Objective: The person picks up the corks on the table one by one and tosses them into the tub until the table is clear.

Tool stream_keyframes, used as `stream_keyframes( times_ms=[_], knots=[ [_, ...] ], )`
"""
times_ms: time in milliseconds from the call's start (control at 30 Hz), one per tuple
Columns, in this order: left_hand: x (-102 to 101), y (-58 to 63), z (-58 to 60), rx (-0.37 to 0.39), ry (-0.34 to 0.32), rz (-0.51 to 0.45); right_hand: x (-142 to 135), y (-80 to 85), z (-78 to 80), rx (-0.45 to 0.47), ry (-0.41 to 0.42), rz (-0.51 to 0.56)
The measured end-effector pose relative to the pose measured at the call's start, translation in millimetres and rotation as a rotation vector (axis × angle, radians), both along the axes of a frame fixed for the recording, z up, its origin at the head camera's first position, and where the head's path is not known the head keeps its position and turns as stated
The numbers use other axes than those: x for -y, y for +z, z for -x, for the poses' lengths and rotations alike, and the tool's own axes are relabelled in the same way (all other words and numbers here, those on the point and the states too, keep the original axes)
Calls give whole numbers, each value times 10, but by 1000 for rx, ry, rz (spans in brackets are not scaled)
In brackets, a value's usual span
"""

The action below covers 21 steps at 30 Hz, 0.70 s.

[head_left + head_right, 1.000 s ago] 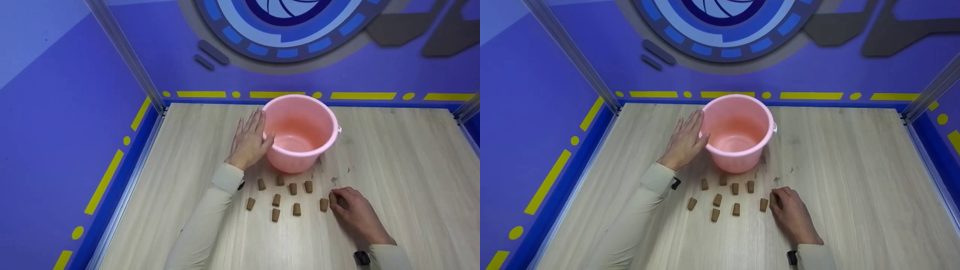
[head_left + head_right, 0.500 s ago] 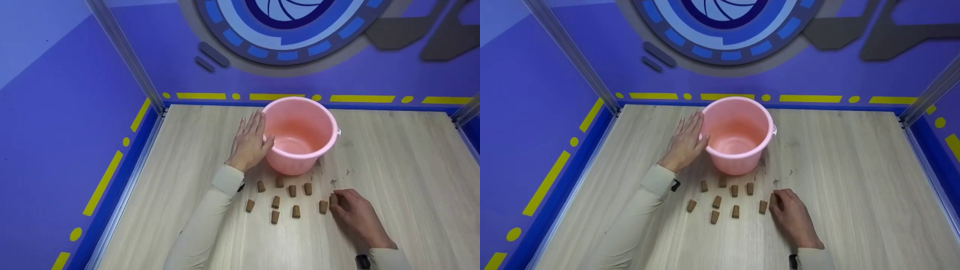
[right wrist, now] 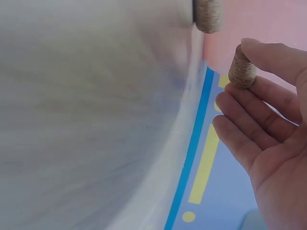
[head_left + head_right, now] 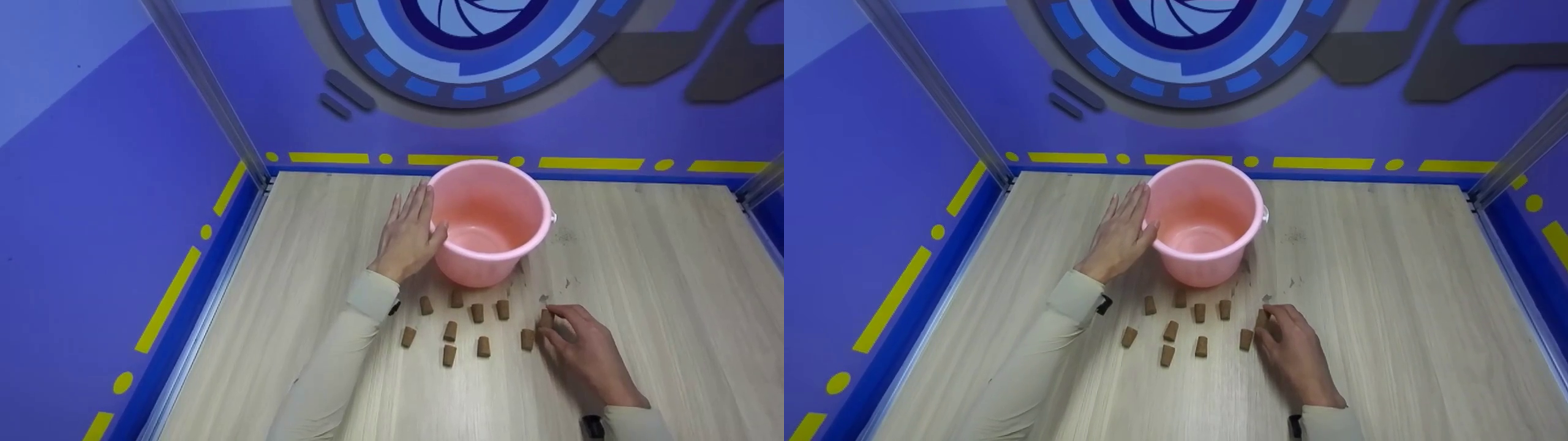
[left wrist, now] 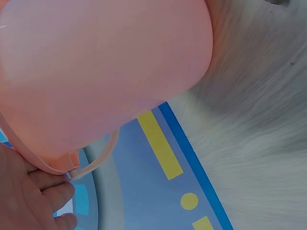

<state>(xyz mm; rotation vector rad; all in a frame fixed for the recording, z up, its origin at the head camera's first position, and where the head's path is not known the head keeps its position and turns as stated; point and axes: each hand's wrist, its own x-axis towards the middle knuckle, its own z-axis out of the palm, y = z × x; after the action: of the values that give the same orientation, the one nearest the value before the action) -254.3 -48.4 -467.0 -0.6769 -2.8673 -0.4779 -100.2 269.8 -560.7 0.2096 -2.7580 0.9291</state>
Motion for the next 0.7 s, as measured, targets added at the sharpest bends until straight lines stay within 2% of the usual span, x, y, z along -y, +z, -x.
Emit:
stream_keyframes(
  times_ms=[133,300,500,700],
  knots=[
    [3,-3,-4,-16,-1,-20,13,37,22,-120,8,-15],
    [-7,-13,-9,-13,1,-21,13,101,36,-209,17,3],
    [-27,-21,-9,-12,5,-26,19,193,57,-263,20,20],
    [-6,-6,-1,-3,12,-20,68,285,94,-262,-4,34]
  ],
)
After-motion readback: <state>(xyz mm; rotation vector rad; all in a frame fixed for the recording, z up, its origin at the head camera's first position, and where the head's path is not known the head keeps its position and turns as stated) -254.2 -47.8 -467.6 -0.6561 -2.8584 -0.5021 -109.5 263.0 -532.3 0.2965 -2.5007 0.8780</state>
